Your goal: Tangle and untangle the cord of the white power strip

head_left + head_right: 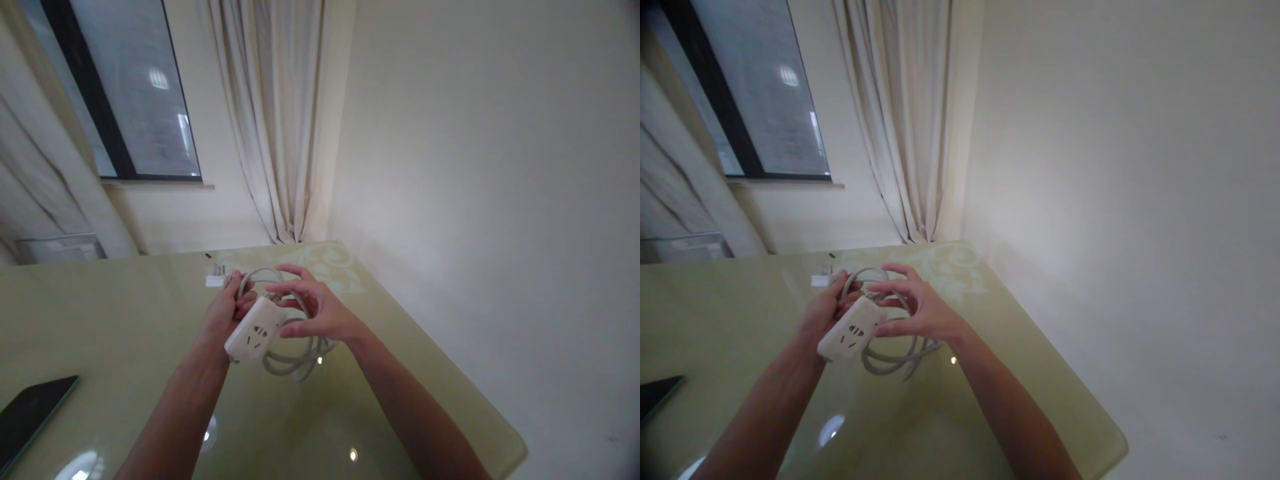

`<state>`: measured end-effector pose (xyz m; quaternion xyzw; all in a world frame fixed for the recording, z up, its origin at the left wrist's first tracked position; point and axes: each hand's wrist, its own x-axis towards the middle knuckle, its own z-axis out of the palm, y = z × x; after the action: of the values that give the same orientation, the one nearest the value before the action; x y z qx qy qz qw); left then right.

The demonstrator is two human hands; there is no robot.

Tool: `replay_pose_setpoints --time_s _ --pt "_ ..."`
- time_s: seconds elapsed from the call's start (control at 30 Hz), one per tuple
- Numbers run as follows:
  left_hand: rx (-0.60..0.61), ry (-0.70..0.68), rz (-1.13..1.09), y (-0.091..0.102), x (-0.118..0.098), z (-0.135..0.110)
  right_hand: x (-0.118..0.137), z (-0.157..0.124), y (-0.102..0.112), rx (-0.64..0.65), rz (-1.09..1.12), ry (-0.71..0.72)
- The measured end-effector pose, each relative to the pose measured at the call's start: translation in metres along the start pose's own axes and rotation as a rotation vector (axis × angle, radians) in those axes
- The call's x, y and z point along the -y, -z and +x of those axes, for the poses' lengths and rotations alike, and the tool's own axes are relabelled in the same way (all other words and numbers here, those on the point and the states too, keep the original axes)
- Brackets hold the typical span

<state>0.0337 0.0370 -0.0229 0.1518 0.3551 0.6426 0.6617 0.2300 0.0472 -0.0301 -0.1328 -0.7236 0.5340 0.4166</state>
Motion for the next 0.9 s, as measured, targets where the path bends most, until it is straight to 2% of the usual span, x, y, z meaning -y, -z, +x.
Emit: replay_pose_setpoints --time_s 0.13,0.23,0.33,0.47,0.6,0.67,0.73,0.9 --pt "-0.007 0.123 -0.105 -0.005 -0.002 -0.007 0.010 -0.001 -0.006 0.135 -0.342 0.108" --pt "-0.030 0.137 -0.130 -0.009 -0.001 -0.010 0.017 -0.003 -0.009 0.224 -0.576 0.154" --pt "-0.019 0.128 -0.210 -0.011 -0.002 -0.010 0.014 -0.006 -0.011 0.210 -0.790 0.187" --pt "0.031 0.151 -0.290 -0.013 -0.002 -0.008 0.002 -0.007 -0.009 0.113 -1.040 0.292" --pt "0.001 -0.012 -0.171 -0.011 0.002 -0.004 0.000 -0.007 -0.004 0.022 -1.293 0.406" --pt "-0.030 -0.113 -0.076 -0.007 0.003 -0.002 0.004 -0.008 -0.003 0.011 -1.309 0.452" --pt "-0.051 -0.155 -0.006 -0.002 0.001 0.001 0.009 -0.009 -0.005 0.045 -1.242 0.496" --pt "-0.058 -0.119 0.002 0.007 -0.009 0.007 0.015 -0.021 -0.016 0.119 -1.044 0.550"
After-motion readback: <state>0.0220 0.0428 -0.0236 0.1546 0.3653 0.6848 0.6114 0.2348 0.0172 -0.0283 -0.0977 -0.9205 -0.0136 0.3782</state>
